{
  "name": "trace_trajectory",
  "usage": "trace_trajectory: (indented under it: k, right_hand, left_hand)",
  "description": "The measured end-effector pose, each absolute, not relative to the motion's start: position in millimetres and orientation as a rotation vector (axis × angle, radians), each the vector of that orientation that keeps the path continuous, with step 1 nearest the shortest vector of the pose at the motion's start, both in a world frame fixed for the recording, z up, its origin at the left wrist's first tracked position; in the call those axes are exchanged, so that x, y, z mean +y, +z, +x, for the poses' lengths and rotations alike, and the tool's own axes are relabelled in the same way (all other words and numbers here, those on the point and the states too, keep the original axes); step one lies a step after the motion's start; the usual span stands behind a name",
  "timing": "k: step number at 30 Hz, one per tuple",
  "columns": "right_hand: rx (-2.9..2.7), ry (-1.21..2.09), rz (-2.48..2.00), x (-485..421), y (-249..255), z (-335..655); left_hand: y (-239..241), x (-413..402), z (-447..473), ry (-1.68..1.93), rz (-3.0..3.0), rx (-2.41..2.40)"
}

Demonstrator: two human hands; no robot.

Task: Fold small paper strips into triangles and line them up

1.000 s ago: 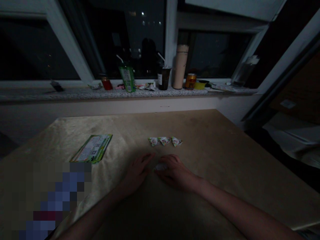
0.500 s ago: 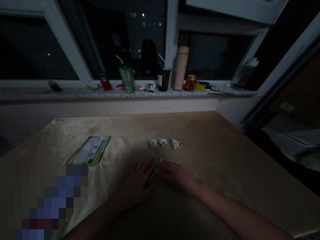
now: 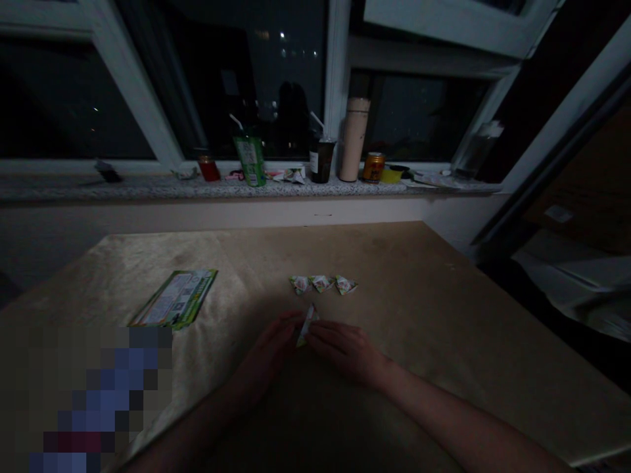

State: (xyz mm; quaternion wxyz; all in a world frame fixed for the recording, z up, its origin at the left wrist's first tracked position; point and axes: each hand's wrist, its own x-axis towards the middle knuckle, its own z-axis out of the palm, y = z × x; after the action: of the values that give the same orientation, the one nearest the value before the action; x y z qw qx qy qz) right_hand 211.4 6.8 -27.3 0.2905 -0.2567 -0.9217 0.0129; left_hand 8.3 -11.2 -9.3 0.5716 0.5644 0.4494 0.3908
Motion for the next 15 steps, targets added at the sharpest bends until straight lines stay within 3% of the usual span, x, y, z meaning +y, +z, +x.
trace_trajectory:
  k: [8,15]
  right_hand:
    - [-2.468,0.013,-0.550,-1.7,-25.8,210.1]
    - [-2.257,0.231,-0.657,3.8,-23.5,206.2]
  left_hand:
    - [-11.9,-8.9,7.7,0.835,0.878,0.795]
    - [-8.4,-10.6,9.0,0.898,0.768,0.818]
